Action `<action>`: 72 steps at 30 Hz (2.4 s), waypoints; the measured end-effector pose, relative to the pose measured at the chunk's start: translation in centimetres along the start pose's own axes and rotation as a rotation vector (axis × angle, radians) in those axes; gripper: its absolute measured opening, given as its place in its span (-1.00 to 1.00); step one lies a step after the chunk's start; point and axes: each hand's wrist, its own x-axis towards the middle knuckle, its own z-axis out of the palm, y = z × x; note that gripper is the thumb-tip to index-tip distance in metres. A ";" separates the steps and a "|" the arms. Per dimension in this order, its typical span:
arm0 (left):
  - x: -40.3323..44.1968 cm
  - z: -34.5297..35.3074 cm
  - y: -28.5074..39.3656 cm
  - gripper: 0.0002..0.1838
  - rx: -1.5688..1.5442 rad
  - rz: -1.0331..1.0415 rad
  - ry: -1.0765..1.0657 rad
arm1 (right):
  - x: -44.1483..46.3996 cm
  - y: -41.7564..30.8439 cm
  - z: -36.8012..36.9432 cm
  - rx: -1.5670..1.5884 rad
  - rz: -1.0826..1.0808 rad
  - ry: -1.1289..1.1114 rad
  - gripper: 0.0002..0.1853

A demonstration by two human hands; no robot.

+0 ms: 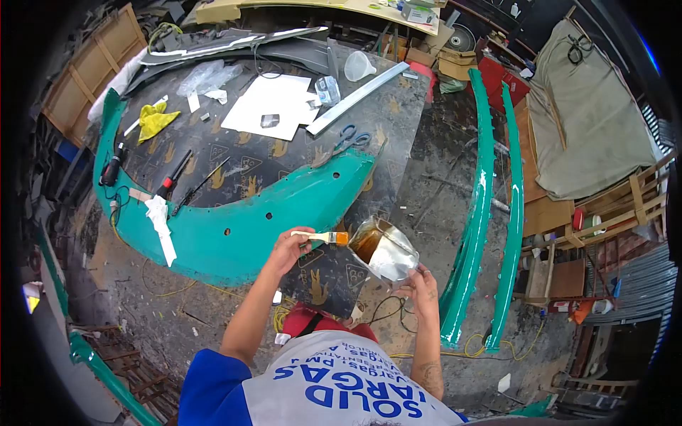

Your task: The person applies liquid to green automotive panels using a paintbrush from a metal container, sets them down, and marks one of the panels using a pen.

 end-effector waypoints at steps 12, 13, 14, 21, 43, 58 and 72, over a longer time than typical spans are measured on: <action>16.0 -1.7 7.9 -0.76 0.278 0.023 -0.143 | 7.4 -1.2 2.0 0.047 -0.123 0.249 -0.39; 17.2 -1.4 8.2 -0.77 0.314 0.038 -0.162 | 8.0 -1.3 2.3 0.065 -0.142 0.262 -0.60; 18.3 -1.0 8.6 -0.77 0.301 0.033 -0.165 | 8.8 -1.3 2.8 0.054 -0.150 0.312 -0.68; 24.6 1.2 10.0 -0.75 0.483 0.118 -0.273 | 13.4 -2.8 3.8 0.092 -0.169 0.340 -0.67; 31.9 6.0 9.0 -0.73 0.434 0.252 -0.291 | 15.7 -7.7 7.6 0.059 -0.216 0.342 -0.62; 25.0 3.8 0.0 -0.66 0.033 0.104 -0.008 | 15.8 -7.7 7.0 0.073 -0.197 0.336 -0.61; 31.8 3.6 4.9 -0.69 0.603 0.164 -0.351 | 15.4 -7.6 7.2 0.051 -0.188 0.319 -0.64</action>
